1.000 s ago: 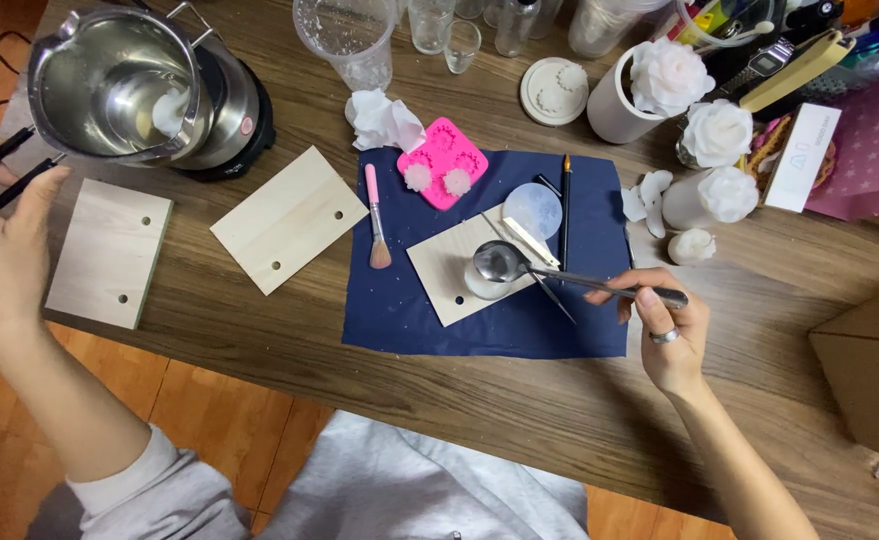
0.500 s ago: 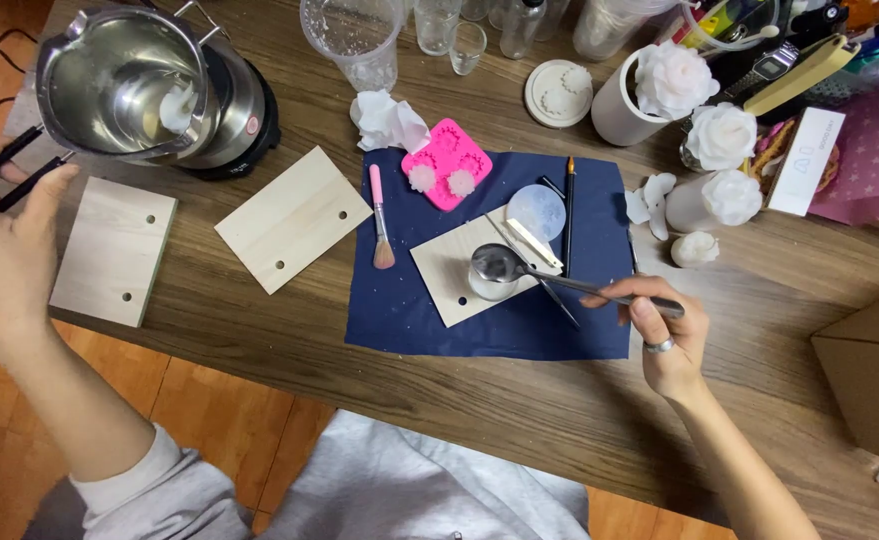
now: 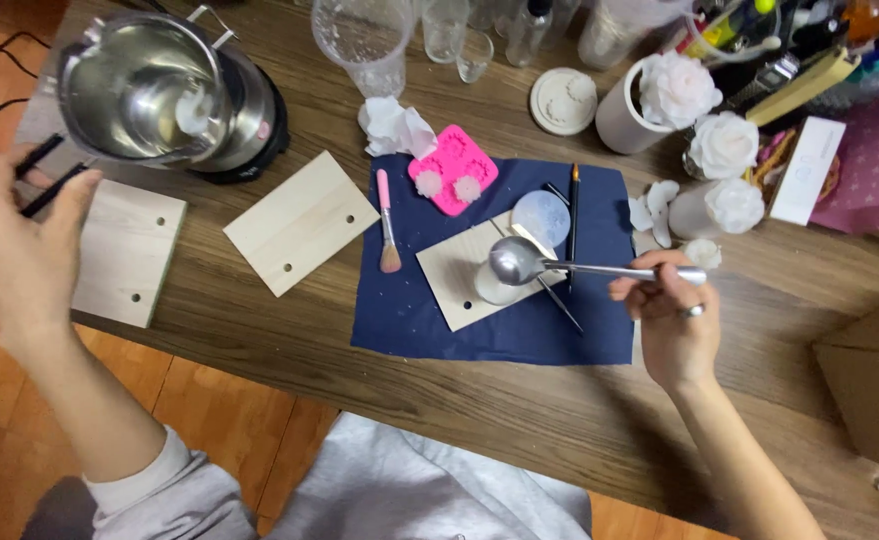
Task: Preparing a wax base by scooping solid wax into a melting pot, stirring it, and transferring it to a small container.
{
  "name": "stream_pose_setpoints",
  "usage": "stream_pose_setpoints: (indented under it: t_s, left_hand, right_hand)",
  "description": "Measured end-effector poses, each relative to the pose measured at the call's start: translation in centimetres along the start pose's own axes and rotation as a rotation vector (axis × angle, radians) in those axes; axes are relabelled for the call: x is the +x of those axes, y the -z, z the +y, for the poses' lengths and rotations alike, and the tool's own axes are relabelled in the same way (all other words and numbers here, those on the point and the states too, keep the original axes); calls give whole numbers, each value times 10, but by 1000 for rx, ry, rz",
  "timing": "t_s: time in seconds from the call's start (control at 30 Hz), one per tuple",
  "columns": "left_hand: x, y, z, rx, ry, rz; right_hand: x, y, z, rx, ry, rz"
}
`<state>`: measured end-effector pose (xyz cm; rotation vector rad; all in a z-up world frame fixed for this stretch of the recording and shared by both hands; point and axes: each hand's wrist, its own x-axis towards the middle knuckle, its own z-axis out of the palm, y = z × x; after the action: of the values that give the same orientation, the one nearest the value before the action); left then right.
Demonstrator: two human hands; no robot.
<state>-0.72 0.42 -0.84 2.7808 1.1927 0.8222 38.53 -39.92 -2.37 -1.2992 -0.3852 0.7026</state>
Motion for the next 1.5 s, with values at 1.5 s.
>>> stream_pose_setpoints:
  t_s: [1.5]
  left_hand:
    - [40,1,37,130,21,170]
  right_hand:
    - [130,-288,-8,-324,166,-596]
